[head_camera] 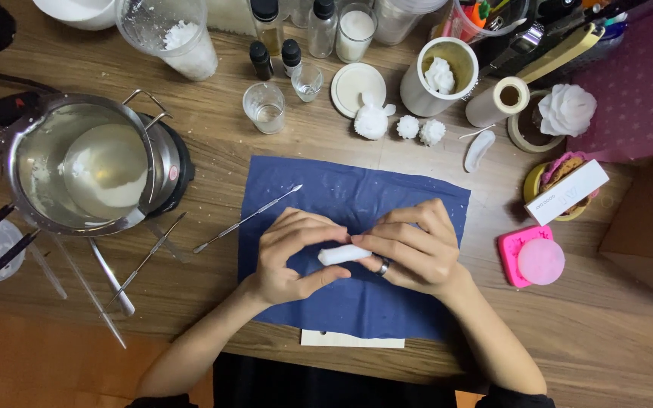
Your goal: The person is preparing candle components by wrapping a wick base, using a fine metal tool for adjustments, pouring melted wax from a pot, and organizing the workspace.
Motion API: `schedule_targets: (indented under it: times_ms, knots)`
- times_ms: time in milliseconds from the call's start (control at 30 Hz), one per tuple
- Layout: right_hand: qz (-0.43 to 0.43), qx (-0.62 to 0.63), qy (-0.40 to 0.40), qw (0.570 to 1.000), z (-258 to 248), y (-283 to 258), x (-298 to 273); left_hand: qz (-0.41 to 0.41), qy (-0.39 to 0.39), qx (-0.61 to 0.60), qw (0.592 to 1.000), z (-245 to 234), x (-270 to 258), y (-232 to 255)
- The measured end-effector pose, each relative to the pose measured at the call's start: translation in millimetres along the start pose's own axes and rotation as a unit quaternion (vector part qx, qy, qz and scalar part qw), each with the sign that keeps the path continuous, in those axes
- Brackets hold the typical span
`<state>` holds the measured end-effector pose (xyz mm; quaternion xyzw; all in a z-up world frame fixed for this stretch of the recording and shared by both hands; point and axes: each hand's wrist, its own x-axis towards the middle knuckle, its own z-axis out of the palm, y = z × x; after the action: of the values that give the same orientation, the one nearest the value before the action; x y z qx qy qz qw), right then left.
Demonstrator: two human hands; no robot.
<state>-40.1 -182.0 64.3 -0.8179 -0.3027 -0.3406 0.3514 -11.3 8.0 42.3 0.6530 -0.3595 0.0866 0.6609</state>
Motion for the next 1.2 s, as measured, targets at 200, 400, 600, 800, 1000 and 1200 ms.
schedule_targets:
  times_ms: [200,400,600,800,1000,1200]
  knots:
    - [-0.003,-0.03,0.005,1.0,3.3,-1.5,-1.7,-0.043,-0.009,0.003,0.999,0.1,-5.7,-6.5]
    - [0.059,-0.002,-0.046,0.997,-1.6,-2.3,4.3,-0.087,-0.001,-0.038,0.996,0.6,-5.6,-4.8]
    - [0.102,0.004,-0.081,0.992,-10.8,-2.3,9.6,-0.084,0.01,-0.045,0.995,-0.5,5.1,5.7]
    - [0.123,0.026,-0.113,0.986,-27.1,6.2,14.1,-0.177,0.031,-0.101,0.979,-3.2,1.1,3.1]
    - [0.123,0.007,-0.158,0.98,-37.5,10.0,33.3,-0.225,0.067,-0.223,0.946,12.7,-9.8,-14.8]
    - [0.022,-0.119,-0.306,0.944,-19.8,14.0,137.2,-0.197,-0.01,-0.168,0.966,46.2,-39.7,-72.1]
